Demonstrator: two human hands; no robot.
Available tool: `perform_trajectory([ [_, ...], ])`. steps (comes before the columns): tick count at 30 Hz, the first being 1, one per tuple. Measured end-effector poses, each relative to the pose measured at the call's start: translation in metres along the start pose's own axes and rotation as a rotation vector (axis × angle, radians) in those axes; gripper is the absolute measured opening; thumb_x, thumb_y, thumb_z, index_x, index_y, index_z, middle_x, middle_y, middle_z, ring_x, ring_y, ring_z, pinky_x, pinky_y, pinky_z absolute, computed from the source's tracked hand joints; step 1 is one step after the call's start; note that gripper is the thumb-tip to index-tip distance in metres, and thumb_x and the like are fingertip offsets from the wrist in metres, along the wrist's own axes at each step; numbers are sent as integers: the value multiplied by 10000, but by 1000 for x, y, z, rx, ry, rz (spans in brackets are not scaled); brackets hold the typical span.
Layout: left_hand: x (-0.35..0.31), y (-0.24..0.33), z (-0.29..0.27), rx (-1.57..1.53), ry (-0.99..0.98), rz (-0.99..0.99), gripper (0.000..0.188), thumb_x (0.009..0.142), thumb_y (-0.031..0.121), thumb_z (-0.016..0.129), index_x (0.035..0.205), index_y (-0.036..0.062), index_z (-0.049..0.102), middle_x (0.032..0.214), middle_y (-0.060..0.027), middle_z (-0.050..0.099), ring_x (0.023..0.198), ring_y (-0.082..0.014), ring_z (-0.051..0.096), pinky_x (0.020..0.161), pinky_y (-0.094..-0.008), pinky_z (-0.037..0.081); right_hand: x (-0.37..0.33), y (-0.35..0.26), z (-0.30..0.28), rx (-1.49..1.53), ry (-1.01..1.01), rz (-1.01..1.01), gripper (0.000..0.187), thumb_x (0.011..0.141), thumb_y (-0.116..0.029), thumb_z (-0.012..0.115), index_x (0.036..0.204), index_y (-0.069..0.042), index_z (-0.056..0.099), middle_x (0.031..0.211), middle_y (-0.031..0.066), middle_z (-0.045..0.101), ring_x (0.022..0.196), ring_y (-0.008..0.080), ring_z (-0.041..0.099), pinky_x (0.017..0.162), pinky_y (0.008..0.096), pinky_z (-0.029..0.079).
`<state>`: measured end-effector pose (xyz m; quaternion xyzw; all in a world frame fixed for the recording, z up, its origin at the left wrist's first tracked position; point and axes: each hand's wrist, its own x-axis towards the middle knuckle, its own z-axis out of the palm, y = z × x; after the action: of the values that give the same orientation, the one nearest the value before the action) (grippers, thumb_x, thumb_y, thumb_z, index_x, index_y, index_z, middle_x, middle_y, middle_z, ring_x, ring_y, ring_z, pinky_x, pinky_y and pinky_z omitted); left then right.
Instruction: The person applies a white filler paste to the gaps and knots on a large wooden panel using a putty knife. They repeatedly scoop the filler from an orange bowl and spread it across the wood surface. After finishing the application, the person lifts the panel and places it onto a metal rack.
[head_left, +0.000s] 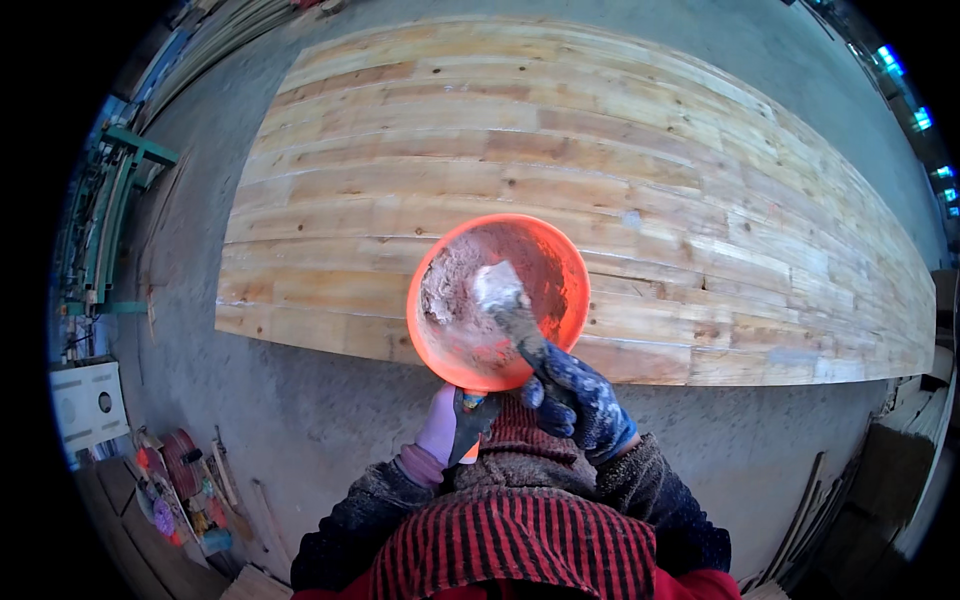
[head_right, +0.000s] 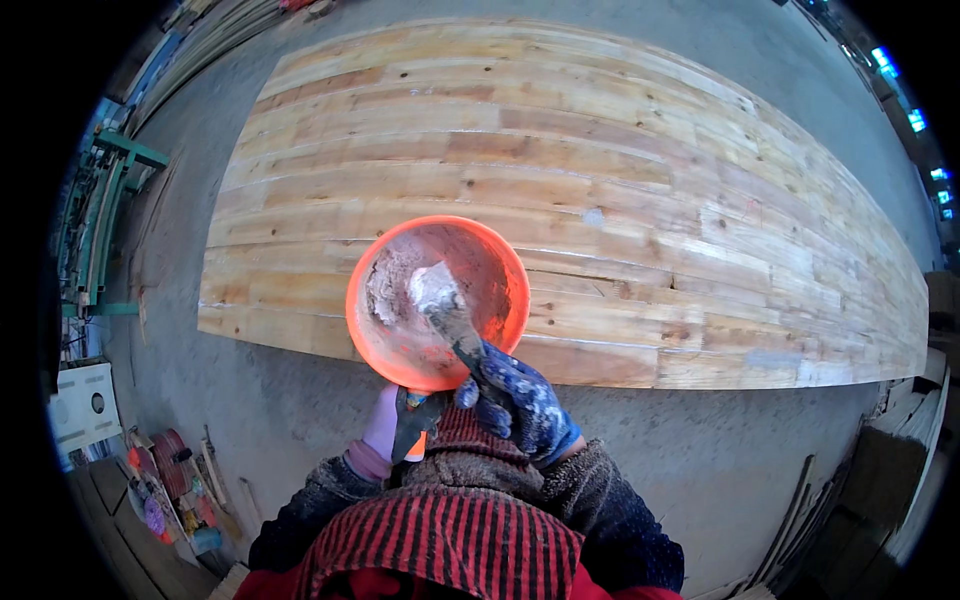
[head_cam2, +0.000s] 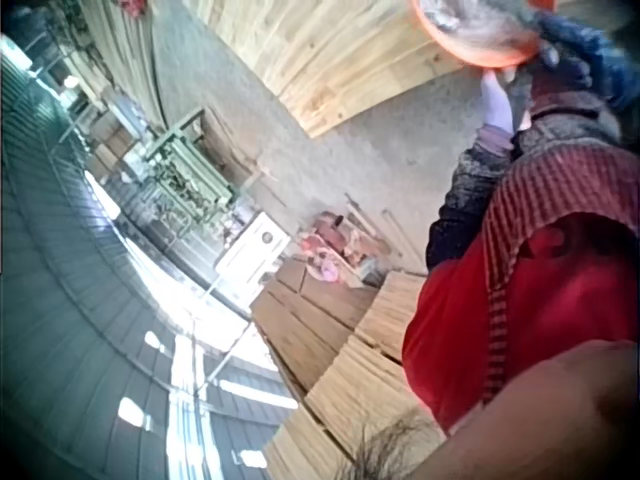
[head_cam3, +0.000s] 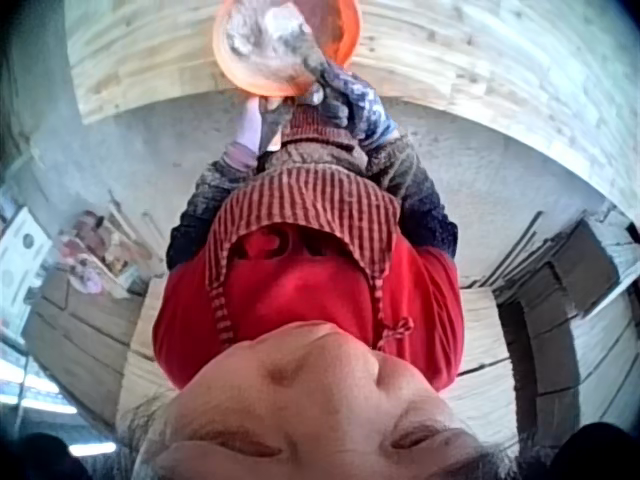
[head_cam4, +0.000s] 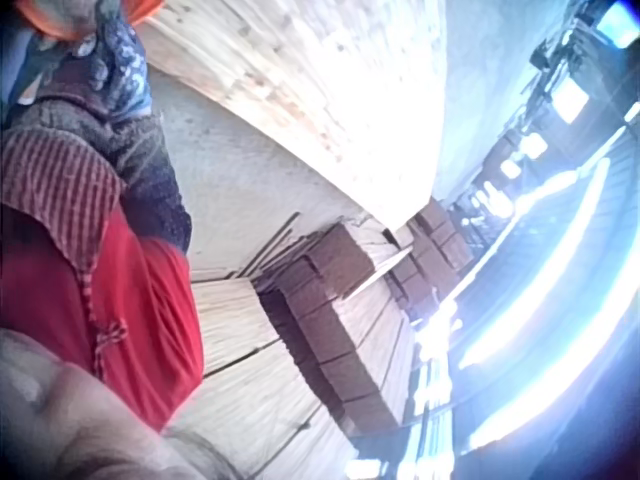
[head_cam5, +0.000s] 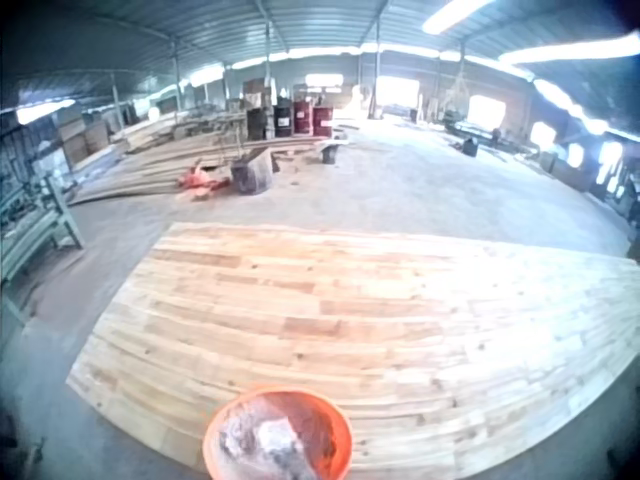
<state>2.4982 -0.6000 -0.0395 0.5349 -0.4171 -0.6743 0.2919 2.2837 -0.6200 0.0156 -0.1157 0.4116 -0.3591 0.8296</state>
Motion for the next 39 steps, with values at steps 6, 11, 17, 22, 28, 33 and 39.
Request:
perform_trajectory([
  [6,4,-23,-2,-416,2,-306,188,864,119,672,1005,26,589,793,-50,613,660,-166,618,561,-299,522,-39,-26,-28,-38,139,-186,467,993,-272,477,1404,-51,466,841,52,651,496,54,422,460,190,328],
  [11,-12,-1,-9,-396,100,-296,177,869,128,656,981,40,550,700,-41,539,522,-149,550,473,-279,491,-89,-46,-122,-238,595,-458,433,971,-226,547,1370,-63,516,904,101,706,541,72,508,487,204,406],
  [17,-14,-17,-26,-357,205,-344,183,874,160,641,987,52,546,699,-46,541,512,-165,553,459,-297,477,-110,-66,-195,-492,983,-436,384,976,-261,569,1339,-136,571,889,72,700,578,52,511,521,211,406],
  [22,-13,-11,-23,-354,205,-355,216,875,178,640,1027,52,553,694,-44,534,507,-161,543,450,-291,468,-79,-54,-252,-1023,1074,-574,386,939,-242,605,1312,-147,594,899,108,705,646,161,608,604,300,477],
  [28,-9,-18,-26,-338,198,-328,216,878,176,626,1040,50,558,702,-36,523,514,-147,531,451,-285,466,-54,-56,-242,-1723,1257,-317,358,908,-270,566,1260,-231,625,913,170,678,866,364,650,762,466,519],
  [33,-11,-14,-25,-317,222,-353,207,881,166,611,1041,46,559,714,-31,522,527,-139,530,453,-281,463,-65,-86,-220,-1939,1076,-17,296,896,-271,545,1158,-214,670,861,167,685,764,359,665,698,474,527],
  [39,-10,-7,-24,-309,191,-362,232,880,162,610,1072,50,544,711,-29,514,534,-139,528,455,-280,463,-51,-120,-224,-1989,1116,8,270,916,-305,501,944,-135,709,834,150,705,761,344,685,679,485,540],
])
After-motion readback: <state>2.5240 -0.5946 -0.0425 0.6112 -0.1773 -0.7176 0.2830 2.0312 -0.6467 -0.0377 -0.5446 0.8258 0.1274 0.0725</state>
